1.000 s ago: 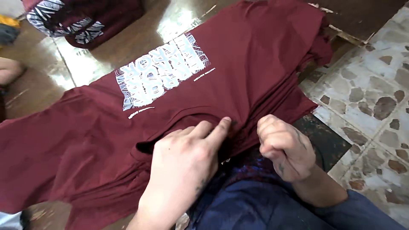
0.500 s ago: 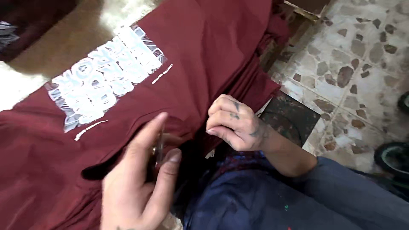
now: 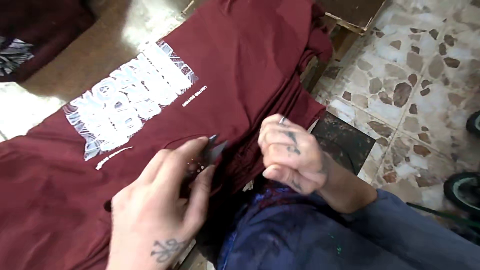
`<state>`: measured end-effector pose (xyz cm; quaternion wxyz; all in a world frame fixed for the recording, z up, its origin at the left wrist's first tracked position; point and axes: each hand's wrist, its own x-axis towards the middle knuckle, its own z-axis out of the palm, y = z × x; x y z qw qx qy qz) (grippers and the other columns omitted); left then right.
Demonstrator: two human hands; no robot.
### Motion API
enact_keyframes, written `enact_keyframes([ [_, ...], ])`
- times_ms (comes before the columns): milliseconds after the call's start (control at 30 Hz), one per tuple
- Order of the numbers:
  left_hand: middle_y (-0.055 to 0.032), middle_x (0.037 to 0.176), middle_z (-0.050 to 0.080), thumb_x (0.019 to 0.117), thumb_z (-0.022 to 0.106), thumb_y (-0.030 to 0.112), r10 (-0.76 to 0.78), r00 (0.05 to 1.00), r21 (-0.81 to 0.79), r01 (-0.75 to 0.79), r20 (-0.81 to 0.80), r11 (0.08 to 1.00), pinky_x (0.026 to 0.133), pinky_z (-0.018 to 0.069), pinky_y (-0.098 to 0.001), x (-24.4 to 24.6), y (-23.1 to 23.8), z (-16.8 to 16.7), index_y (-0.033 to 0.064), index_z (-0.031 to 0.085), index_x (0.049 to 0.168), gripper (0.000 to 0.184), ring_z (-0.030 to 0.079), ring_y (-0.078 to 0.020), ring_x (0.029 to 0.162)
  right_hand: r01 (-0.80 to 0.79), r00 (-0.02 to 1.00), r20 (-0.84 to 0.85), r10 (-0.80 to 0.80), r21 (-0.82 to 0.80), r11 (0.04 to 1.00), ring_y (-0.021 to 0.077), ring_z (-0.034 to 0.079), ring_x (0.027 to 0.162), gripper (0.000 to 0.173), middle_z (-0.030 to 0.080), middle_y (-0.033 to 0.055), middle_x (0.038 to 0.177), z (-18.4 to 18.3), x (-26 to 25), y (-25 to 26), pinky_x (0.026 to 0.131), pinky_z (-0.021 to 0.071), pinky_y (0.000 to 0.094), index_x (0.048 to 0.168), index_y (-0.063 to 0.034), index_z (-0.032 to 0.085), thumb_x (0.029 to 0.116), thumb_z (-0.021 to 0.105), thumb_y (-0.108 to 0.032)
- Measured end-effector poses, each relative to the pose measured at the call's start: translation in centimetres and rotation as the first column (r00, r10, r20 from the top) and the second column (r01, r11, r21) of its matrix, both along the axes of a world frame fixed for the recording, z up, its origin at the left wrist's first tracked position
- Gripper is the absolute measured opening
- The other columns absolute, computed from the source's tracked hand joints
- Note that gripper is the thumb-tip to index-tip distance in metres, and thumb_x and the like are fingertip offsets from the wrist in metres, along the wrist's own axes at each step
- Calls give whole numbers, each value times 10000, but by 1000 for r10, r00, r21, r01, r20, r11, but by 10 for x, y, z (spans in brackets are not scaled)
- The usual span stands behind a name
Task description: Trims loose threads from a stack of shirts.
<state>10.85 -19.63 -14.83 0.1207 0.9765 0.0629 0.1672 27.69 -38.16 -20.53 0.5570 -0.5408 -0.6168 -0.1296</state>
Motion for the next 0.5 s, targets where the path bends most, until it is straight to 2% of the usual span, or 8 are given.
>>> enact_keyframes([
  [67,-21,834,668,986,614,431,77,996,-209,-67,42,976,577,483,-261,2,-5,-12,74,665,1225,432,567,-43,647,90,995,43,-87,-60,994,190,662,791,470,646,81,716,4,18,13,886,521,384,763,-33,662,1093,459,-299],
  [100,7,788,680,973,632,429,87,996,-273,-74,36,959,572,497,-249,6,-11,-19,77,703,1157,403,579,-20,627,111,992,73,-102,-145,983,208,685,879,367,711,97,847,6,27,23,883,526,392,925,-35,740,1078,487,-253],
  [167,41,734,666,959,631,345,62,997,-339,-46,36,940,587,507,-245,16,-24,-36,96,743,1008,277,588,-17,629,48,989,145,8,-382,923,265,665,1008,307,695,117,1086,8,38,47,837,535,438,1267,-148,728,1036,526,-154],
  [200,48,735,653,930,622,268,58,995,-344,-26,83,939,603,500,-226,21,-28,-43,110,743,944,199,586,-15,650,-20,980,165,114,-486,874,305,659,1038,371,678,141,1158,8,42,56,826,540,480,1299,-206,724,982,560,-102],
  [300,51,877,626,927,658,213,45,978,-466,56,203,883,711,496,-148,23,-26,-52,121,757,915,136,584,12,806,-149,920,193,341,-634,759,288,641,1063,224,663,138,1188,12,51,59,846,537,433,1013,-142,771,882,600,-80],
  [367,45,900,678,972,642,228,42,975,-545,86,218,834,728,519,-150,21,-22,-52,100,740,927,168,617,23,822,-184,914,165,372,-647,740,184,646,1021,192,644,100,1164,21,59,49,810,557,304,993,-106,745,887,585,-110],
  [433,71,793,654,1010,584,223,83,977,-601,52,195,797,648,502,-143,20,-22,-52,92,701,931,193,595,40,707,-162,934,183,307,-549,820,152,666,940,160,666,99,1089,16,61,43,743,564,264,971,-73,742,885,622,-138],
  [500,92,743,657,1040,519,210,126,979,-660,12,161,751,572,510,-139,21,-22,-50,103,668,947,205,605,39,626,-64,952,265,151,-308,949,187,694,836,138,706,129,931,-4,55,45,665,560,287,874,-27,734,863,642,-128],
])
